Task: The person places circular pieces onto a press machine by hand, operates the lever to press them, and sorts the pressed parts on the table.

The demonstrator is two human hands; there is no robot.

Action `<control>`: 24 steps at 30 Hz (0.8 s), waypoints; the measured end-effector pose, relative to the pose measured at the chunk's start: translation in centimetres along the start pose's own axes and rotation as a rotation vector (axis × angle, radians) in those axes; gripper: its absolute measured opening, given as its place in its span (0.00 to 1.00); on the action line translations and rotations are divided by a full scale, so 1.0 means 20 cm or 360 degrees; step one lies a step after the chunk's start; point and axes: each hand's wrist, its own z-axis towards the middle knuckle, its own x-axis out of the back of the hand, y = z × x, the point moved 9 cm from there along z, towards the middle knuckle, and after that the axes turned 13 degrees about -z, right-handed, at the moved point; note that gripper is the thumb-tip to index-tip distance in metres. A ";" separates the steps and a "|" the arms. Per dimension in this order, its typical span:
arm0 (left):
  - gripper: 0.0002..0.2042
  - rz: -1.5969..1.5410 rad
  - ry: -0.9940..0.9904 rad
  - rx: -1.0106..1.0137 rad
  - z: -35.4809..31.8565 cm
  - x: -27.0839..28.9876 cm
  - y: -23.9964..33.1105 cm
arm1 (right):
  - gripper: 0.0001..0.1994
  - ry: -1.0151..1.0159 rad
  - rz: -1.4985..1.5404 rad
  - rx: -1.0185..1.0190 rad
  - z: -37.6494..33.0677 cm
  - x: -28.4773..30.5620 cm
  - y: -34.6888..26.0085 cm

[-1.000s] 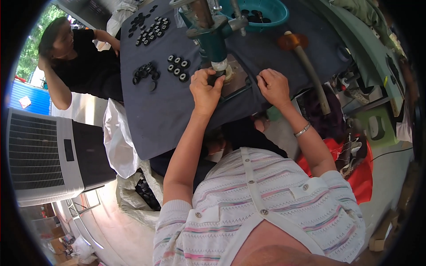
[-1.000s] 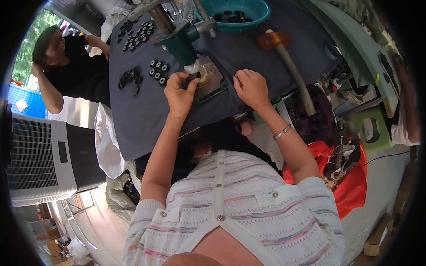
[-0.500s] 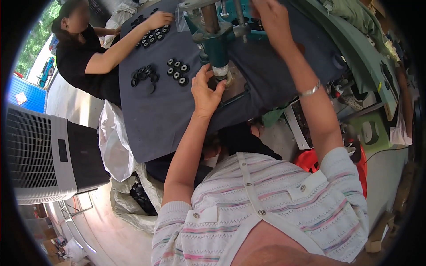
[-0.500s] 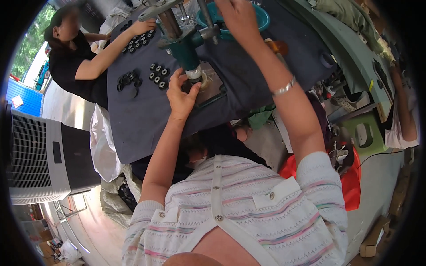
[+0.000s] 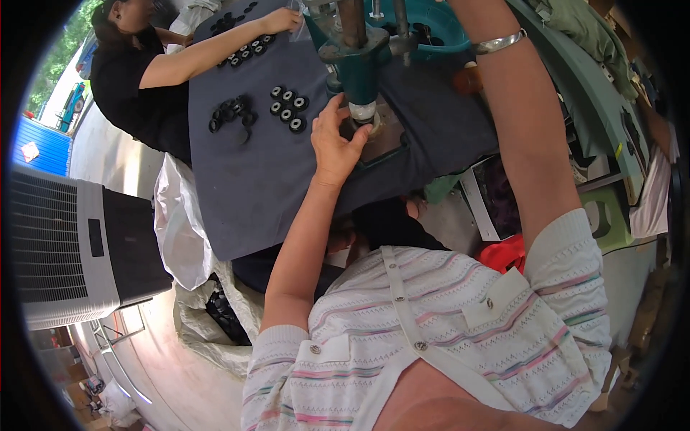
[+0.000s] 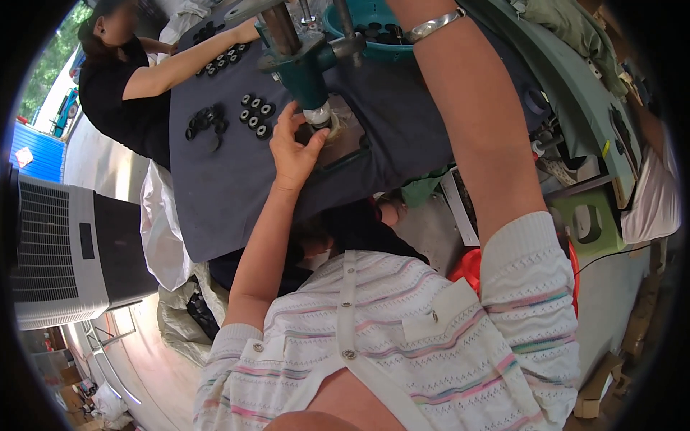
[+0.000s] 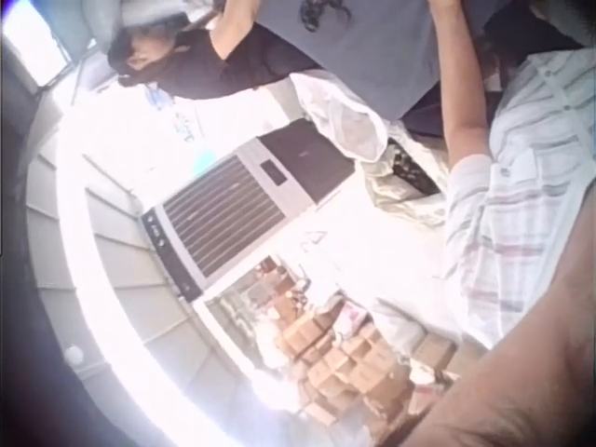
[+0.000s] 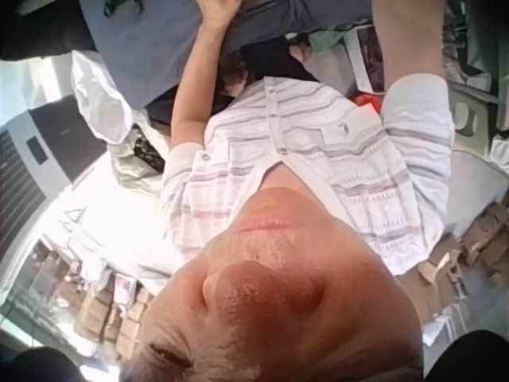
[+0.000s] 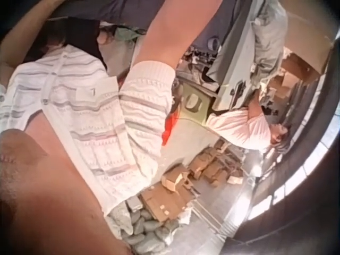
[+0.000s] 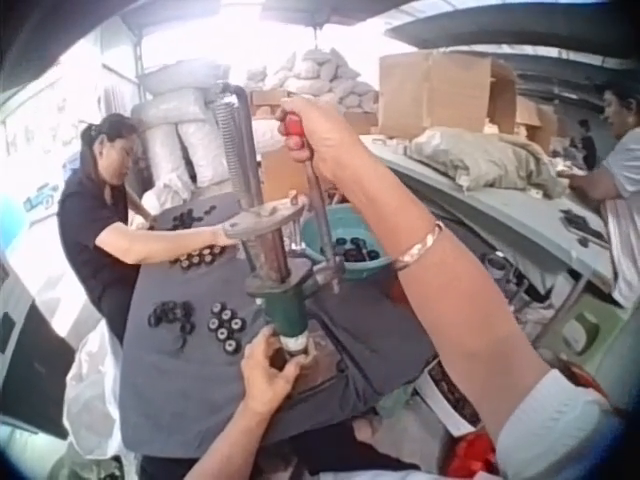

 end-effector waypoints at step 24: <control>0.38 -0.0200 0.0015 0.0084 0.00 -0.01 -0.04 | 0.15 -0.0112 -0.0766 0.2302 -1.25 0.09 0.42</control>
